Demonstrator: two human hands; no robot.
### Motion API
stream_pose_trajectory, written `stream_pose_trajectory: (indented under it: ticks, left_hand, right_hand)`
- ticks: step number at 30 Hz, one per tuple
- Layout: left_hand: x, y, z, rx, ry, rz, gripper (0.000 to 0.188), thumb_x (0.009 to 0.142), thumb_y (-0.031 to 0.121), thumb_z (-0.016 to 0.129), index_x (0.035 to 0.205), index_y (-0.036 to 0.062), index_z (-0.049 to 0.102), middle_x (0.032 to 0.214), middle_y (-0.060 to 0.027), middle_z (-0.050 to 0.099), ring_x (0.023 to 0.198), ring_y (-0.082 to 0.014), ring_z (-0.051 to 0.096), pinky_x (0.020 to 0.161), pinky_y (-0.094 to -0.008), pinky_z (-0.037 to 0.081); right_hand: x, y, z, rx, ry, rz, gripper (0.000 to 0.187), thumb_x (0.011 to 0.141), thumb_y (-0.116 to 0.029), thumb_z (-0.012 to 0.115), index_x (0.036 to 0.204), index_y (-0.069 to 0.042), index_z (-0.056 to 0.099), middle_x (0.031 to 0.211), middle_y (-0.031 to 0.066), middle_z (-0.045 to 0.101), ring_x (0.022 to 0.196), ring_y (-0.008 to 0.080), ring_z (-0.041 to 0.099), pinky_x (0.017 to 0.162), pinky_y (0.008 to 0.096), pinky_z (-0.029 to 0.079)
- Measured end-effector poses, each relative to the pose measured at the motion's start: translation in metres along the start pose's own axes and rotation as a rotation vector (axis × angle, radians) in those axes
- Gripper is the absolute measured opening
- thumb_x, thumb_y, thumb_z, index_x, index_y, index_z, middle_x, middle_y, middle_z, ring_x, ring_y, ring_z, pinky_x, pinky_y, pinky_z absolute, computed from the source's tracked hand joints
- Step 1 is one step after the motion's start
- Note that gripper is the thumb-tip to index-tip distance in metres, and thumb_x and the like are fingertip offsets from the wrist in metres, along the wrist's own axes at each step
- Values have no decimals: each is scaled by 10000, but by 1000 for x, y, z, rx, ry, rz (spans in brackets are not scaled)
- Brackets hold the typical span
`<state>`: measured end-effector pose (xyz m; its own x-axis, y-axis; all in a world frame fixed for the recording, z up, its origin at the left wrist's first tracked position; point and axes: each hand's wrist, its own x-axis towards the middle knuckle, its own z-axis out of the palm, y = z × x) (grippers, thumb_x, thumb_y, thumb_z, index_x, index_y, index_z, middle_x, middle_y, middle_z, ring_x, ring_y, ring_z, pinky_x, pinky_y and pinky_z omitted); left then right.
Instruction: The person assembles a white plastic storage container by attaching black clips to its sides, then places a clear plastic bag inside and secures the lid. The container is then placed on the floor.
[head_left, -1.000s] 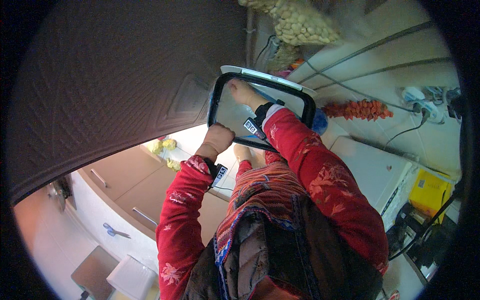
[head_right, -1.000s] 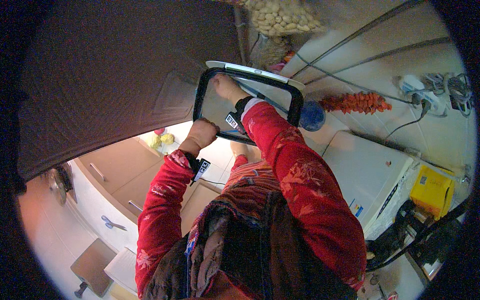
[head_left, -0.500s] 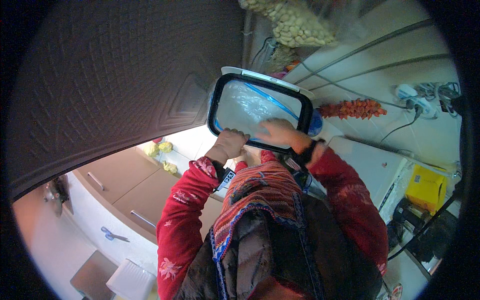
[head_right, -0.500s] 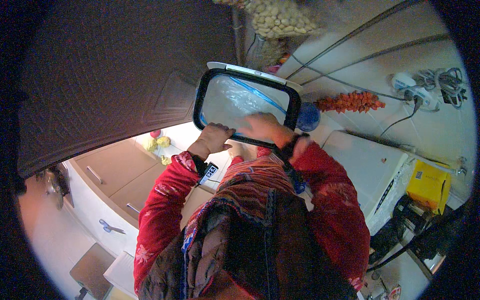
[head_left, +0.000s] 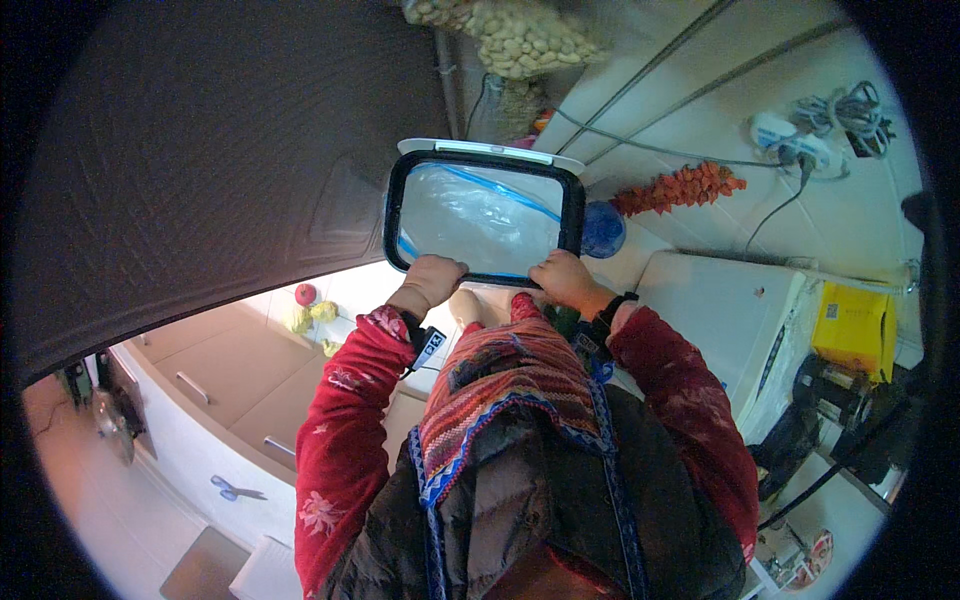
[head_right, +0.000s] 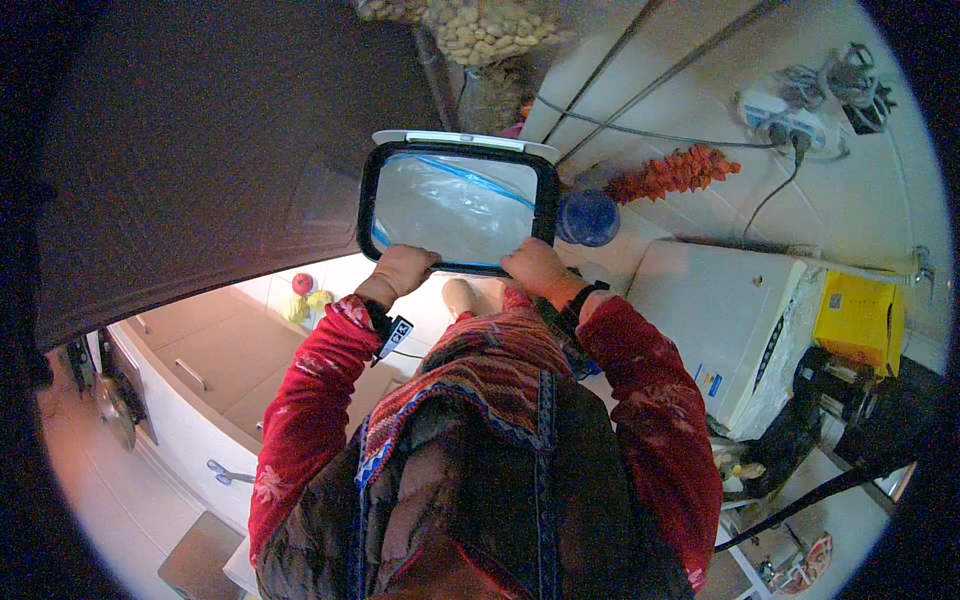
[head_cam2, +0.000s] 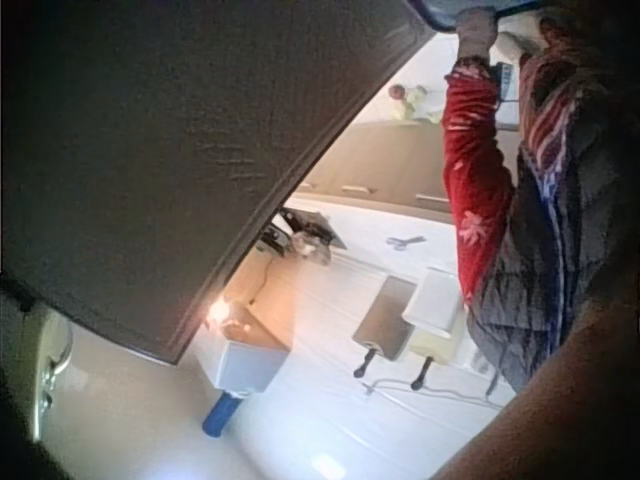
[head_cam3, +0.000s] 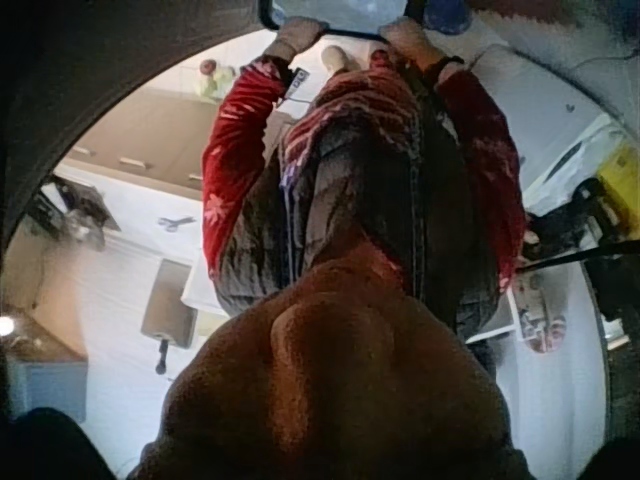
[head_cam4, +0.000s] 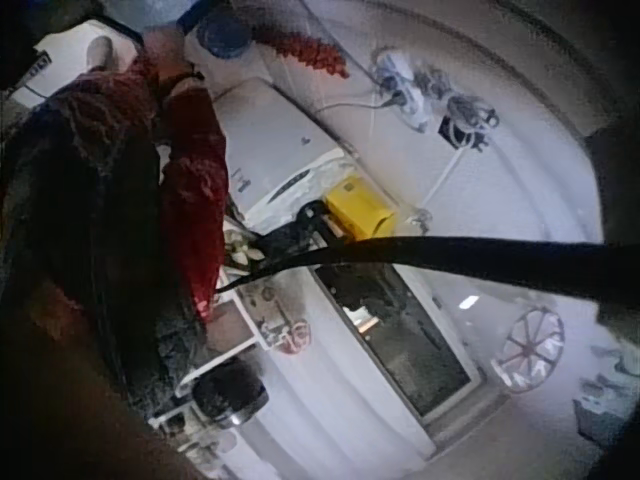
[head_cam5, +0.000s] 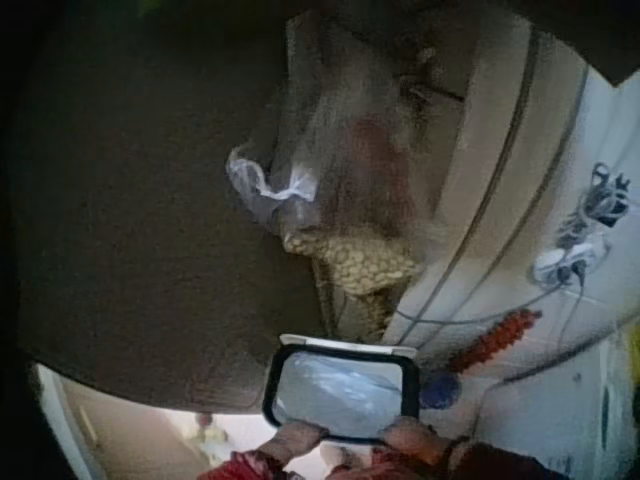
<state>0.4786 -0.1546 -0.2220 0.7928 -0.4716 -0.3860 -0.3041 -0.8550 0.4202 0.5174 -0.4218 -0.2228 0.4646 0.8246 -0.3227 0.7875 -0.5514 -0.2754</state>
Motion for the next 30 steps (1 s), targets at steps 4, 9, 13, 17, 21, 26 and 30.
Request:
stream_pose_trajectory:
  ticks: [4,9,13,17,21,26,30]
  left_hand:
    - [0,1,-3,33,-51,-12,199,796,230,532,920,103,621,850,-158,631,805,-342,607,703,-430,483]
    - [-8,-1,-6,37,-32,11,292,813,214,552,1082,108,589,1017,-113,598,935,-306,574,789,-391,473]
    - [-11,2,-10,69,-10,79,284,839,207,531,1102,116,585,1027,-102,587,946,-299,570,795,-385,478]
    - [-11,6,-14,100,-32,70,280,844,184,492,1103,123,579,1012,-115,595,909,-304,591,773,-391,487]
    - [-12,7,-12,70,34,88,269,825,142,475,1072,109,577,994,-137,601,898,-315,599,755,-400,493]
    - [-7,1,-5,141,29,56,224,779,109,538,994,85,596,967,-124,599,882,-315,584,753,-399,487]
    - [-1,-7,-2,113,2,36,207,757,166,595,942,76,610,941,-145,598,892,-331,576,755,-414,475]
  right_hand:
    - [-3,-2,2,40,41,71,278,711,-343,624,796,-81,584,745,101,614,762,299,591,777,377,430]
    - [-12,3,10,34,264,-47,275,727,-358,612,788,-89,598,831,79,582,854,253,568,787,370,423]
    - [-13,7,15,42,271,-80,259,730,-350,584,727,-93,612,806,67,578,850,239,567,782,366,423]
    - [-11,4,14,8,212,-54,255,736,-328,567,767,-77,595,786,82,577,817,257,567,778,372,418]
    - [-7,1,9,12,175,6,224,697,-283,595,769,-71,599,772,95,600,788,265,585,764,376,423]
    - [-2,-1,3,-5,94,55,226,665,-273,613,744,-61,607,738,107,618,745,278,600,770,380,421]
    - [2,-2,0,-8,57,67,219,675,-269,618,747,-63,611,742,114,627,750,286,602,792,383,409]
